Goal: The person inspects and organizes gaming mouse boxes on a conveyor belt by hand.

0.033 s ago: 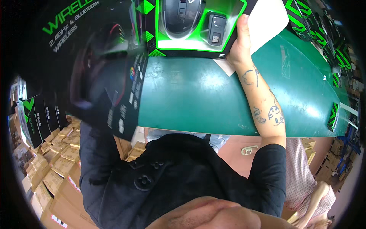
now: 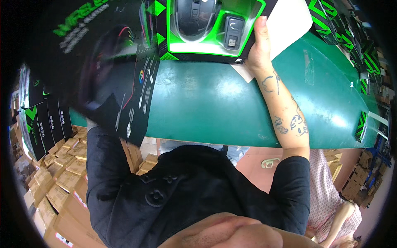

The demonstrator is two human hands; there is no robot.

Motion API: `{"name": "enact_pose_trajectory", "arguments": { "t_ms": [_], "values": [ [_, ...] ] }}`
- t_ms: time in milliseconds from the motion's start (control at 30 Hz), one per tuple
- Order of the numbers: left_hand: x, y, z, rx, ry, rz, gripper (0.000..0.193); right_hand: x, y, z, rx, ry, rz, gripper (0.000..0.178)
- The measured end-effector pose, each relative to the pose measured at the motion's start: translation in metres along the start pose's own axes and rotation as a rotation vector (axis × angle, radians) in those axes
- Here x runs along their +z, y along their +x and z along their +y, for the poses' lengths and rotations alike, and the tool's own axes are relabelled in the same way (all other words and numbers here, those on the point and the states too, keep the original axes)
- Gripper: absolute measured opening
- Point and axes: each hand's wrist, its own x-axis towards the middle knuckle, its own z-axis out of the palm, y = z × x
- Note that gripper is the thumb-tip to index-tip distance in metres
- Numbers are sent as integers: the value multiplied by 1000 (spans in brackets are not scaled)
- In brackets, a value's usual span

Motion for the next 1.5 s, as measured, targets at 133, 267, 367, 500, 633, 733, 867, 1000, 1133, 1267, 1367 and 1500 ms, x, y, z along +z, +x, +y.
{"name": "enact_pose_trajectory", "arguments": {
  "t_ms": [133, 267, 367, 500, 633, 733, 867, 1000, 1133, 1267, 1367, 1500],
  "values": [
    [26, -5, 25, -795, 617, 836, 29, 22, 3, -9, -221, -288, -90, 54],
    [6, -46, 23, -1210, 516, 703, 29, 4, 14, -17, -309, -581, 262, 48],
    [-21, -49, 35, -830, 647, 1011, 29, -34, 28, -38, -690, -741, 630, 64],
    [-79, -70, 72, -483, 656, 1419, 37, -49, 23, -49, -101, -193, 644, 61],
    [-121, -113, 106, -772, 1073, 1519, 62, -22, 27, -47, -13, 106, 292, 47],
    [-121, -116, 97, -767, 1256, 1367, 60, 29, 38, -66, -228, 113, 138, 41],
    [-139, -177, 129, -790, 1357, 1012, 63, 138, 113, -85, -562, 299, -90, 17],
    [-59, -138, 54, -1197, 1915, 671, 77, 179, 177, -73, -182, 302, -180, 36],
    [-29, -127, 51, -829, 2081, 312, 84, 152, 146, -50, 20, -459, -475, 70],
    [-15, -87, 34, -620, 1987, -345, 64, 25, 105, -60, -745, -1207, 251, 42],
    [-22, -85, 17, -972, 1980, -619, 57, -71, 92, -57, -752, -1425, 672, 58],
    [-73, -94, 4, -1305, 2204, -560, 28, -101, 84, -52, -340, -1008, 605, 62]
  ]
}}
